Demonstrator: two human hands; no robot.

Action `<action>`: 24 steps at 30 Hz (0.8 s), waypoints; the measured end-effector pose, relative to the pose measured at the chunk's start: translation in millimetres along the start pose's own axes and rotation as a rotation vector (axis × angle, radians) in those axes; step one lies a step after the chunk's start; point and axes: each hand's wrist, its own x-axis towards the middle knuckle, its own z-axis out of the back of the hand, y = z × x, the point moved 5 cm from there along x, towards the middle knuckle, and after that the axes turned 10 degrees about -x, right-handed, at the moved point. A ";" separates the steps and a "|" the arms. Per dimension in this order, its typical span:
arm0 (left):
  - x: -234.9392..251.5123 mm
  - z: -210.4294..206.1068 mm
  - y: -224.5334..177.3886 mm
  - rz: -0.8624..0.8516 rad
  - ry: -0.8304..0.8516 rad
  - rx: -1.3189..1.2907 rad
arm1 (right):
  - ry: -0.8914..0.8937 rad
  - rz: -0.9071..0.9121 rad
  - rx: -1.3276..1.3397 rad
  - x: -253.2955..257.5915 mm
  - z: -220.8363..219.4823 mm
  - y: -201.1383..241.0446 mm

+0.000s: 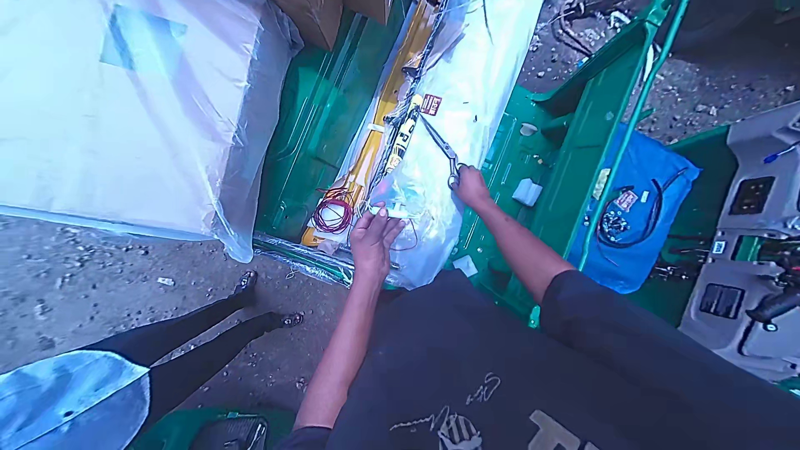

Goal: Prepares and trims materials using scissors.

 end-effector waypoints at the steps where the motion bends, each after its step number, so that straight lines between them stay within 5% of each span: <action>1: 0.3 4.1 -4.4 -0.050 0.006 -0.025 | -0.011 0.002 -0.020 1.8 2.6 1.9; 10: -14.1 35.7 -27.4 -0.247 -0.146 -0.062 | 0.235 -0.085 -0.009 37.2 15.8 2.2; 12: -16.1 30.9 -25.3 -0.264 -0.148 -0.058 | 0.303 -0.182 0.363 45.6 13.1 -16.4; 14: -15.5 20.4 -26.4 -0.293 -0.131 -0.045 | 0.448 -0.217 1.095 32.2 13.7 -22.0; 17: -14.3 -1.0 -28.3 -0.349 -0.074 -0.009 | 0.666 -0.023 1.692 -34.7 37.0 -3.9; 21: -11.6 -31.6 -29.0 -0.408 -0.003 0.049 | 0.656 0.304 1.488 -137.9 67.2 8.3; 24: -6.7 -54.6 -24.6 -0.449 0.008 0.066 | 0.646 0.372 1.273 -185.6 80.5 22.1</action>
